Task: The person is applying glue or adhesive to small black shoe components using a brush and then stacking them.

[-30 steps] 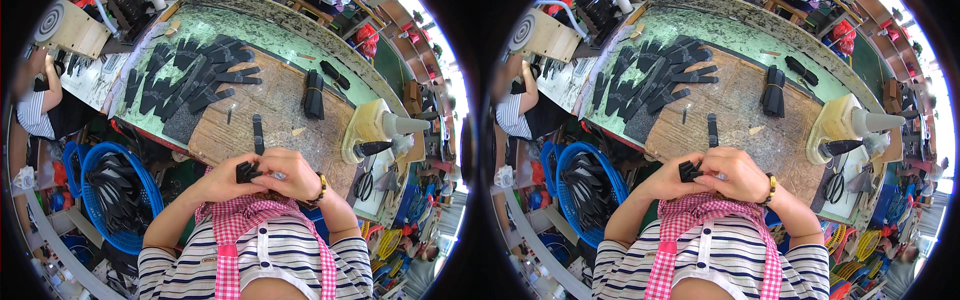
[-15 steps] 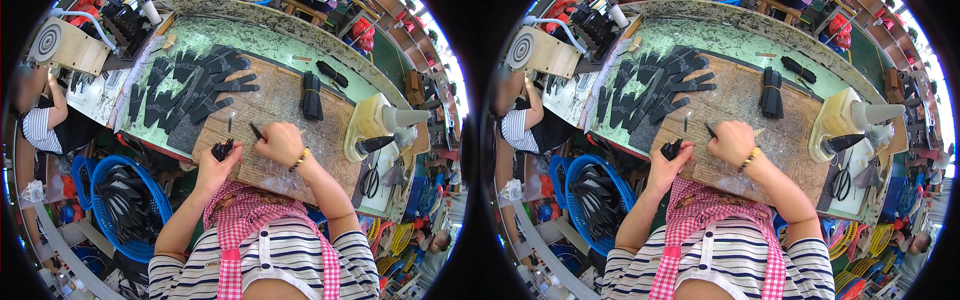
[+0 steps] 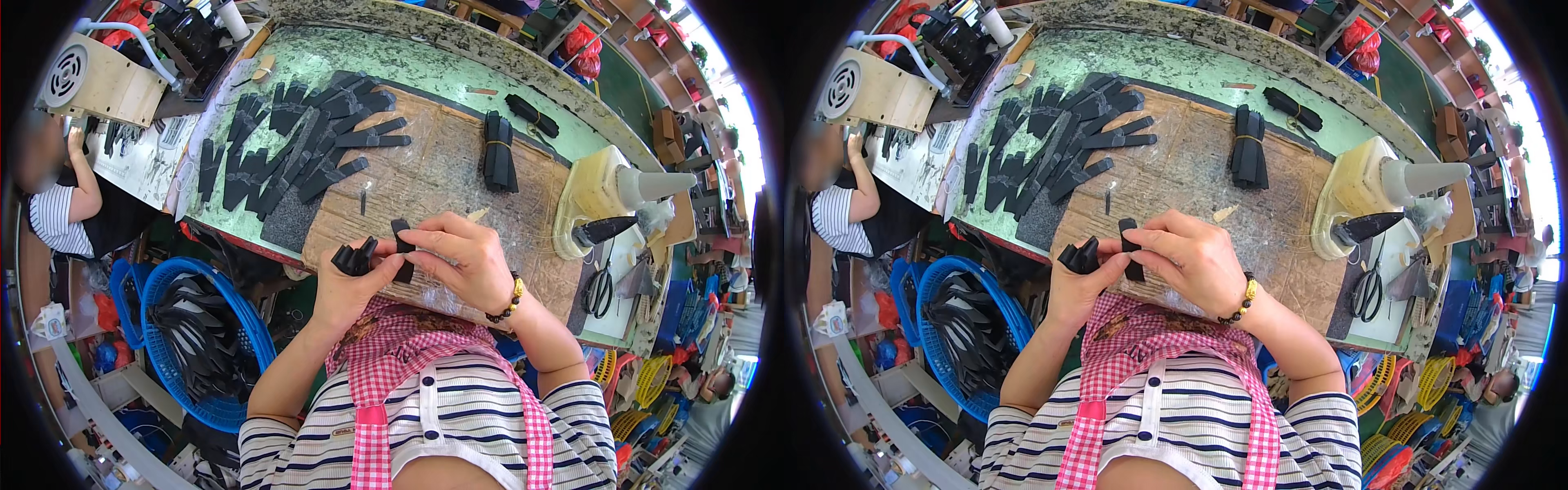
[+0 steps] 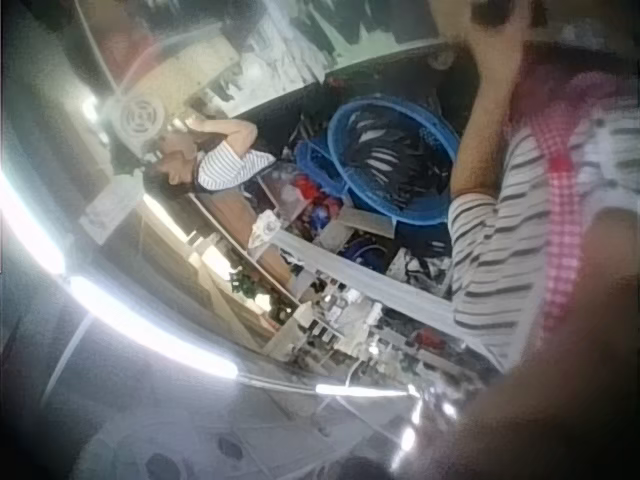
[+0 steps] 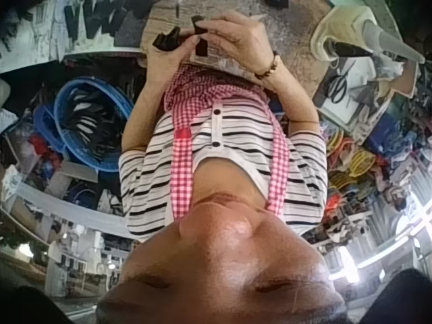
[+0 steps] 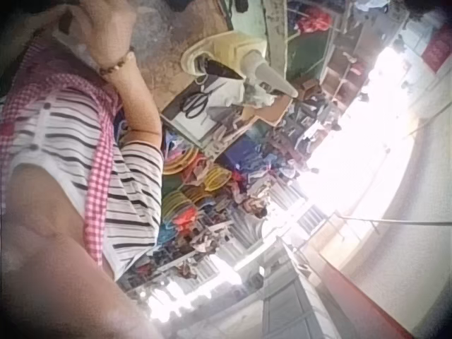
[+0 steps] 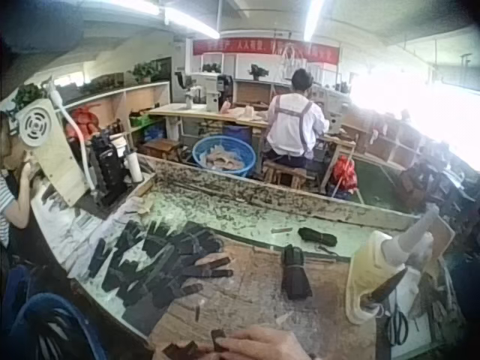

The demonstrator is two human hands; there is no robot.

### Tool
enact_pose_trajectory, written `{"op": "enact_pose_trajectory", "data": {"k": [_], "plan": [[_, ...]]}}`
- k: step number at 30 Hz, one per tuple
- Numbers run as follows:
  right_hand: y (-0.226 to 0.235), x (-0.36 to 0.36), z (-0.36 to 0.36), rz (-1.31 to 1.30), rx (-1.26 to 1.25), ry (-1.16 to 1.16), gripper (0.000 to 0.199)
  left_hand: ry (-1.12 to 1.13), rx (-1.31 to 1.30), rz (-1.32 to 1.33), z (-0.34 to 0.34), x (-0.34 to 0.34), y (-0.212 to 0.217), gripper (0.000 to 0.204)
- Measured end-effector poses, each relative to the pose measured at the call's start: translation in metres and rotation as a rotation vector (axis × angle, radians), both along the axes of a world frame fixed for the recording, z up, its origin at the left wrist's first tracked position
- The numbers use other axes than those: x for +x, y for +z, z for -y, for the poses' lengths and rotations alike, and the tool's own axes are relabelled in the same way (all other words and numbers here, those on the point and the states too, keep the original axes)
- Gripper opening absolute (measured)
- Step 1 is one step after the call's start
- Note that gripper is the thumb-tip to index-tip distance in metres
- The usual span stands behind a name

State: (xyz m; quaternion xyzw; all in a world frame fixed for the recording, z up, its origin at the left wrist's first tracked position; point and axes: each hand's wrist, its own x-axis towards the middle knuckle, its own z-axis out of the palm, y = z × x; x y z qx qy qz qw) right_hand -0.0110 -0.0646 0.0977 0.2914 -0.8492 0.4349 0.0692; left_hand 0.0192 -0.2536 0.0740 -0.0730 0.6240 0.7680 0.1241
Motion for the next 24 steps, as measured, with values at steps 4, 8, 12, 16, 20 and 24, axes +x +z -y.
{"op": "enact_pose_trajectory", "data": {"k": [4, 8, 12, 16, 20, 24], "plan": [[0.004, 0.004, -0.002, 0.056, -0.056, 0.003, 0.02, -0.058, -0.055, -0.07, 0.001, 0.002, 0.008, 0.014], [0.004, 0.004, -0.002, 0.034, -0.078, 0.012, 0.019, -0.072, -0.189, -0.167, 0.002, 0.004, 0.009, 0.017], [0.005, 0.005, -0.004, 0.152, -0.137, 0.028, 0.016, -0.001, -0.147, -0.263, -0.002, 0.006, 0.004, 0.026], [0.004, 0.006, -0.009, 0.441, -0.273, 0.01, 0.014, -0.047, -0.21, -0.189, 0.0, 0.008, 0.005, 0.032], [0.005, 0.005, -0.01, 0.53, -0.334, 0.022, 0.013, -0.093, -0.257, -0.161, 0.001, 0.008, 0.008, 0.03], [0.003, 0.004, -0.012, 0.573, -0.304, 0.027, 0.013, -0.06, -0.21, -0.143, 0.0, 0.006, 0.009, 0.024]]}}
